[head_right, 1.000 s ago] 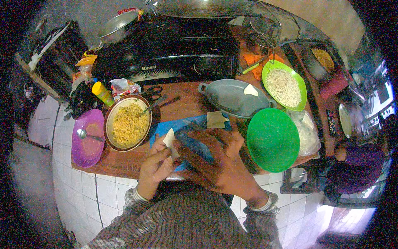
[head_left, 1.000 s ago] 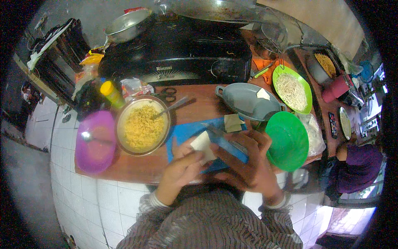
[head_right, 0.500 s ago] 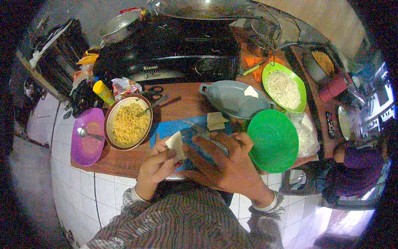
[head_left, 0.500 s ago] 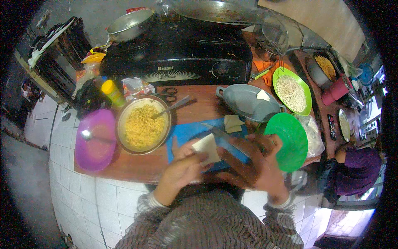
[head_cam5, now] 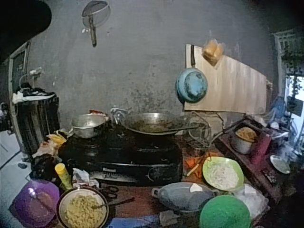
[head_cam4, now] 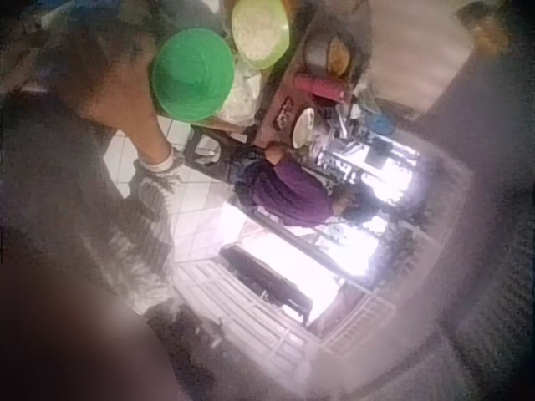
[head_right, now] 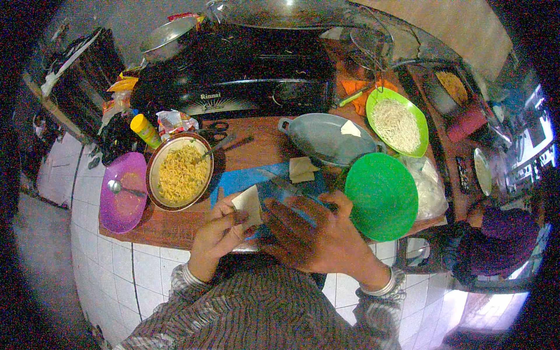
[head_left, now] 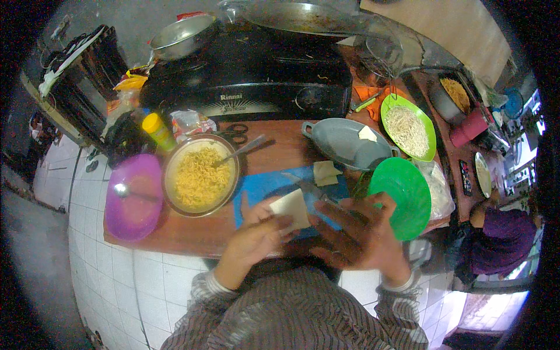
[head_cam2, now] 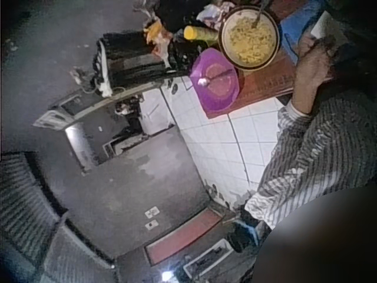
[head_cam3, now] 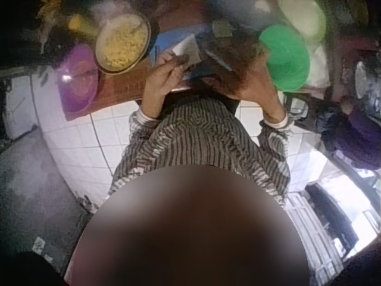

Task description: The person assembles small food parcels by placing a yellow filling onto square wrappers, folding them into triangular shapes, and setting them aside. The process is repeated multiple times using a spoon to transfer filling from a bowl.

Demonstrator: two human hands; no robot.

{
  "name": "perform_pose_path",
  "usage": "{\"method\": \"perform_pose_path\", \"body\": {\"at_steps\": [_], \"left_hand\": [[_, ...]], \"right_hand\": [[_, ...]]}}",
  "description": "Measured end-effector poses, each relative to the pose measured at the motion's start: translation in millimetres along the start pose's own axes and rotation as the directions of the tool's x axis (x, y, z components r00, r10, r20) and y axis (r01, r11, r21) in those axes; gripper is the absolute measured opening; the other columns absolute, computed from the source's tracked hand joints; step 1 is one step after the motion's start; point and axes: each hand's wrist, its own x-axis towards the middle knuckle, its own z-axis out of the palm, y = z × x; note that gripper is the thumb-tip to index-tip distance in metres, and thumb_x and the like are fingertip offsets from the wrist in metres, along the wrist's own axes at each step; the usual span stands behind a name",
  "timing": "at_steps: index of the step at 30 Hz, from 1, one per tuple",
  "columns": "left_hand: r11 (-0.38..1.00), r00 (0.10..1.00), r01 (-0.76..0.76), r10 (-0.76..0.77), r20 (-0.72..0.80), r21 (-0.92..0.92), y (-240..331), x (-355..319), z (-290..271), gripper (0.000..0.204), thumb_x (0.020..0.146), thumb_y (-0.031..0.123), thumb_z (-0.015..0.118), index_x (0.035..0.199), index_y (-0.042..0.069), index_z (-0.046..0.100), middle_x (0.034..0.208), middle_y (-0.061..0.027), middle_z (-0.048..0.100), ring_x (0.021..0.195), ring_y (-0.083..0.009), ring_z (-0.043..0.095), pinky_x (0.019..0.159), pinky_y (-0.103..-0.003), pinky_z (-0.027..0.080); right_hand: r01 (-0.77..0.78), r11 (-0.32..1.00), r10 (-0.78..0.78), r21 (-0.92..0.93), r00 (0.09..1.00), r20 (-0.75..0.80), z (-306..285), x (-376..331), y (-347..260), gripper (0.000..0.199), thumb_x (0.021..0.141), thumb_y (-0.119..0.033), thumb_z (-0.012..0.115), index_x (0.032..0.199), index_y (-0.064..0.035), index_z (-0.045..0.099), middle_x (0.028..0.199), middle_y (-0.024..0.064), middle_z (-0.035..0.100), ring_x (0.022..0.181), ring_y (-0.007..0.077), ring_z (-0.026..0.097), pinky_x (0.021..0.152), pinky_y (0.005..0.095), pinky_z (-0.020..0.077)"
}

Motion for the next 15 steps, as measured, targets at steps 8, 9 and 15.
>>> {"method": "perform_pose_path", "body": {"at_steps": [8, 9, 15], "left_hand": [[0.914, 0.989, -0.143, 0.115, 0.096, 0.378, 8, -5, 11, 0.031, 0.077, 0.006, 0.061, 0.106, 0.004, 0.051, 0.086, -0.0043, 0.059, 0.067, -0.0131, 0.057, 0.057, -0.024, 0.047], [0.932, 0.997, -0.071, 0.059, 0.043, 0.356, 9, -6, 12, 0.030, 0.077, 0.006, 0.062, 0.105, 0.004, 0.051, 0.084, -0.0036, 0.060, 0.064, -0.0123, 0.056, 0.055, -0.023, 0.047], [0.920, 0.957, 0.280, -0.244, -0.160, 0.273, 17, -2, 6, 0.045, 0.072, 0.000, 0.060, 0.114, -0.002, 0.043, 0.108, -0.0132, 0.054, 0.098, -0.0236, 0.055, 0.082, -0.035, 0.047]], "right_hand": [[0.053, 0.977, -0.043, 0.206, 0.998, -0.052, 0, -5, 11, 0.023, 0.061, -0.037, 0.070, 0.081, -0.0244, 0.067, 0.107, -0.0027, 0.056, 0.100, 0.0217, 0.045, 0.082, 0.0431, 0.0314], [0.038, 0.977, -0.033, 0.211, 0.999, -0.028, 0, -5, 13, 0.023, 0.062, -0.037, 0.070, 0.081, -0.0240, 0.067, 0.107, -0.0027, 0.056, 0.100, 0.0220, 0.045, 0.082, 0.0432, 0.0315], [0.039, 0.972, -0.038, 0.232, 0.999, -0.011, 1, -6, 18, 0.025, 0.063, -0.036, 0.069, 0.084, -0.0224, 0.067, 0.108, -0.0018, 0.056, 0.100, 0.0233, 0.045, 0.082, 0.0445, 0.0321]]}}
